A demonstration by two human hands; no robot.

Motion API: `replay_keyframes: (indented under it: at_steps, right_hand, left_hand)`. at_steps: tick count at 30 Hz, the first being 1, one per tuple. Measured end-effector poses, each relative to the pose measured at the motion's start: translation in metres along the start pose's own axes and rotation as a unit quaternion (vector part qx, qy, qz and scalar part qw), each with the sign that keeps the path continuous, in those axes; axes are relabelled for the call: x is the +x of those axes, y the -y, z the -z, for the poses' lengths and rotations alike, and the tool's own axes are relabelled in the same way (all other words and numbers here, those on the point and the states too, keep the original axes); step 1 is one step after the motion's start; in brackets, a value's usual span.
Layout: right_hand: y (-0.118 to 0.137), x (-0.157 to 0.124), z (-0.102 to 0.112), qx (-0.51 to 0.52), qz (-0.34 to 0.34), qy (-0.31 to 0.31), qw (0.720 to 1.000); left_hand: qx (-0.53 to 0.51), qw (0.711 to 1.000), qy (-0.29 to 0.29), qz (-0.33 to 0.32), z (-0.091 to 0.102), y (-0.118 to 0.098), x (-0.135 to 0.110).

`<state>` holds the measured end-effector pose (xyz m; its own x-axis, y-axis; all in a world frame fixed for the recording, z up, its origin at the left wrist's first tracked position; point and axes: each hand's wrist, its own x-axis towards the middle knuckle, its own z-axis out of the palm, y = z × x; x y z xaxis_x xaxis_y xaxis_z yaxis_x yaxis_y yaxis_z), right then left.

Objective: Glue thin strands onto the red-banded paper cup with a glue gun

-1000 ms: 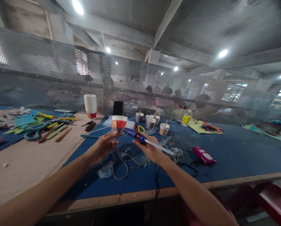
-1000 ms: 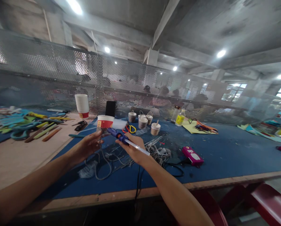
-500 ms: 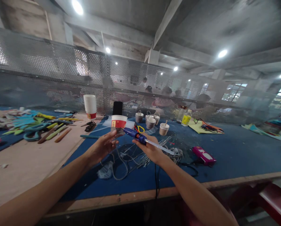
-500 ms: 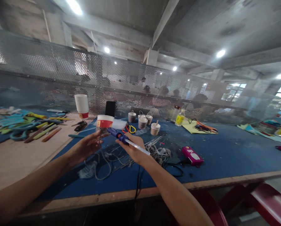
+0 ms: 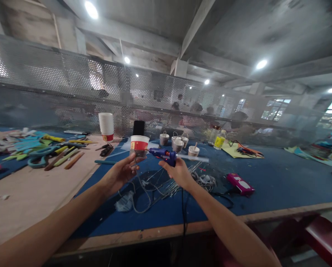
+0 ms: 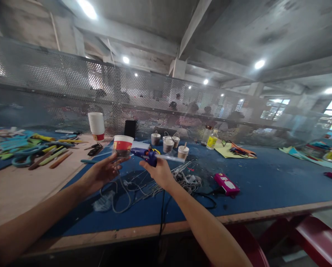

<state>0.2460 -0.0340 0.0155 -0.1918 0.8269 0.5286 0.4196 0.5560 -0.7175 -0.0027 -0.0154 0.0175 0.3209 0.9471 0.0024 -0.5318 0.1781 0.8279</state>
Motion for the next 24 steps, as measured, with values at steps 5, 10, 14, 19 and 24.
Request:
replay_keyframes:
  at_steps: [5,10,14,19,24]
  right_hand:
    - [-0.001,0.01,0.003,0.283,-0.116,-0.026,0.952]
    - [-0.02,0.017,0.007,0.333,-0.206,-0.062,0.918]
    - [-0.041,0.019,0.009,0.215,-0.245,-0.079,0.942]
    - [-0.051,0.016,0.009,-0.017,-0.266,-0.019,0.964]
    - [-0.047,0.015,0.003,-0.229,-0.235,0.051,0.943]
  left_hand:
    - [0.005,1.0,-0.015,-0.008,-0.002,-0.002,-0.003]
    - [0.036,0.998,-0.038,-0.028,-0.002,-0.002,-0.004]
    - [0.058,0.996,-0.05,-0.044,-0.004,0.0,-0.003]
    - [0.069,0.995,-0.048,-0.057,-0.004,0.003,0.0]
    - [0.069,0.995,-0.046,-0.062,-0.005,0.004,0.0]
